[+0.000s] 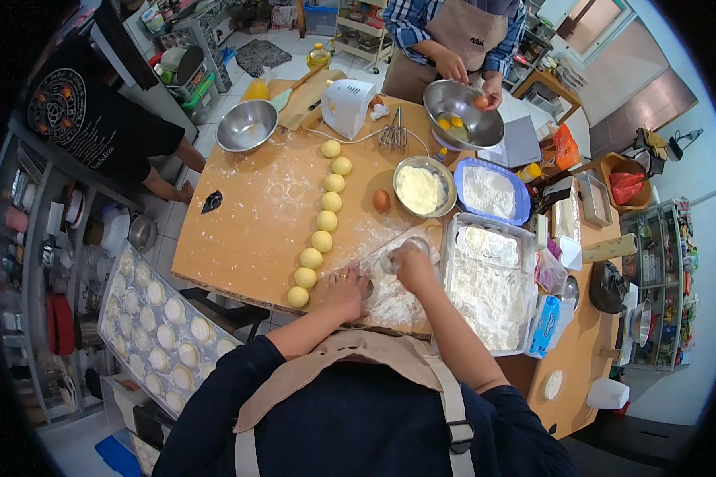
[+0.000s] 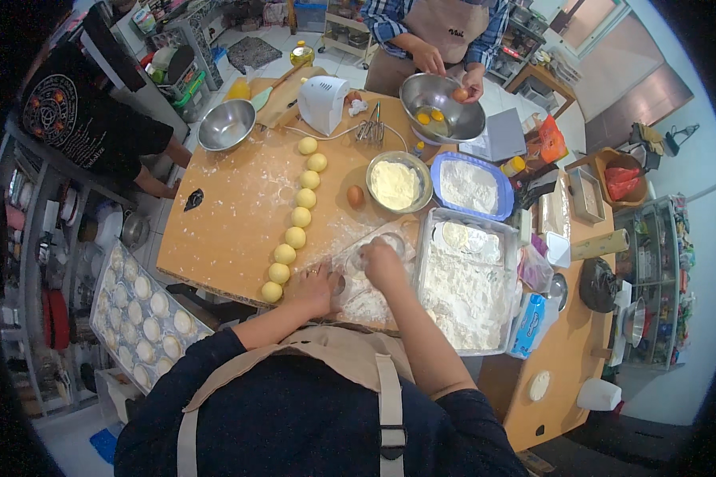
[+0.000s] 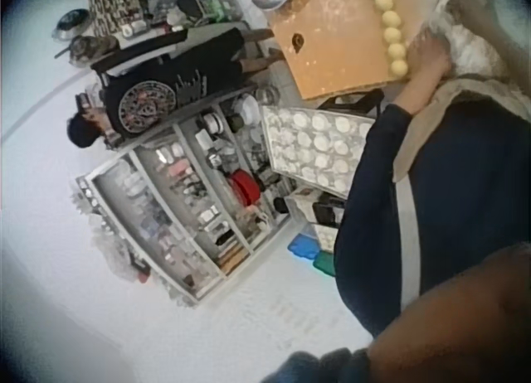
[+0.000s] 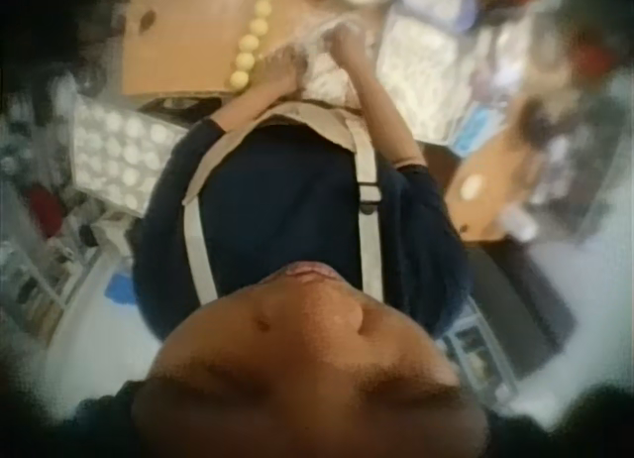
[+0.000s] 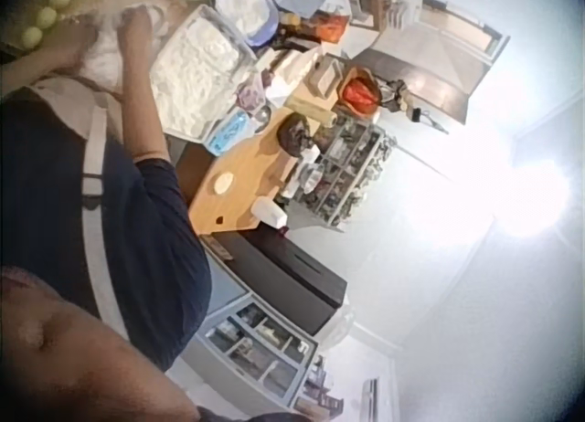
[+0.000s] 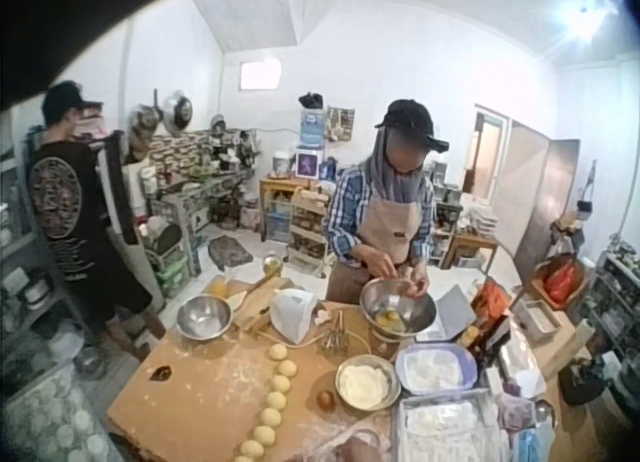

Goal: The person prepares dough for doughnuts by shaping portions of dough into rounds, dipping them in flour, and placing them onto a large baking sheet. The person also handles eggs and a circular cutter while working at a table with other people.

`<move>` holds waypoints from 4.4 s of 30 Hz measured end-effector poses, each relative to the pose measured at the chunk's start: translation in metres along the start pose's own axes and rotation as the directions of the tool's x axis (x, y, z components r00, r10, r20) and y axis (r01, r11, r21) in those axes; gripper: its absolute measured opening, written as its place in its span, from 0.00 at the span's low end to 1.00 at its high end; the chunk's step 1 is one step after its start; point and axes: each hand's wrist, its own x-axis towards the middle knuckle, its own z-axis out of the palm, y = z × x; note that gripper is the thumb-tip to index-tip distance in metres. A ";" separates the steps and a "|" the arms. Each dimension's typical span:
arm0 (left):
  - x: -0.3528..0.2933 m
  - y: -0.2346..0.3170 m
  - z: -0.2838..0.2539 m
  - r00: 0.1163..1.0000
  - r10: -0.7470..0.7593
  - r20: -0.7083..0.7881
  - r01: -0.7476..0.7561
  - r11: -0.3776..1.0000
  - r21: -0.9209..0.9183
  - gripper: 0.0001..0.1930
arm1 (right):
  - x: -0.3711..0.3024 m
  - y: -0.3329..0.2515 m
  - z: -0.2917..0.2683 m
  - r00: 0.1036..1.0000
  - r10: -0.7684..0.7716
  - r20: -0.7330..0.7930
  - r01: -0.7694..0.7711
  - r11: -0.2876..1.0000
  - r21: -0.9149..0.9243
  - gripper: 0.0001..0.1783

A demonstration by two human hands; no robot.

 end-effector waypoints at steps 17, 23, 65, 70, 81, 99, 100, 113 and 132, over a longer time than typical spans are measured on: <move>0.002 -0.001 0.006 1.000 -0.017 -0.003 0.017 1.000 -0.010 0.51 | -0.004 -0.010 0.019 0.990 -0.029 0.135 0.049 0.988 -0.150 0.08; -0.002 0.000 0.003 1.000 -0.009 -0.001 0.009 1.000 0.004 0.53 | -0.007 -0.006 0.029 0.995 -0.064 0.078 0.074 0.988 -0.135 0.08; 0.002 0.000 0.004 0.999 0.022 -0.025 -0.022 0.999 -0.024 0.52 | -0.053 0.047 -0.053 0.927 0.192 -0.322 -0.188 0.981 0.043 0.10; 0.007 0.009 0.010 0.996 -0.090 -0.003 0.090 0.996 -0.003 0.55 | -0.135 0.118 -0.102 0.760 0.450 -0.470 -0.543 0.836 -0.078 0.12; 0.011 0.011 0.003 0.996 -0.085 -0.010 0.085 0.996 -0.023 0.52 | -0.152 0.123 -0.071 0.675 0.561 -0.478 -0.650 0.760 -0.025 0.22; -0.043 -0.055 -0.008 0.884 -0.206 -0.419 0.013 0.908 -0.419 0.46 | -0.001 0.010 0.034 0.981 0.020 0.192 -0.001 0.995 -0.099 0.18; -0.046 -0.054 -0.010 0.896 -0.204 -0.395 0.025 0.910 -0.413 0.46 | 0.001 0.011 0.035 0.981 0.009 0.196 0.010 0.995 -0.100 0.18; -0.035 -0.022 0.007 0.942 -0.239 -0.236 0.174 0.948 -0.267 0.53 | -0.050 0.044 0.020 0.979 0.204 -0.024 -0.184 0.925 0.332 0.16; -0.027 0.040 0.016 0.919 -0.357 -0.170 -0.178 0.009 -0.984 0.31 | -0.047 0.001 -0.011 0.860 -0.009 0.510 -0.505 0.125 0.854 0.20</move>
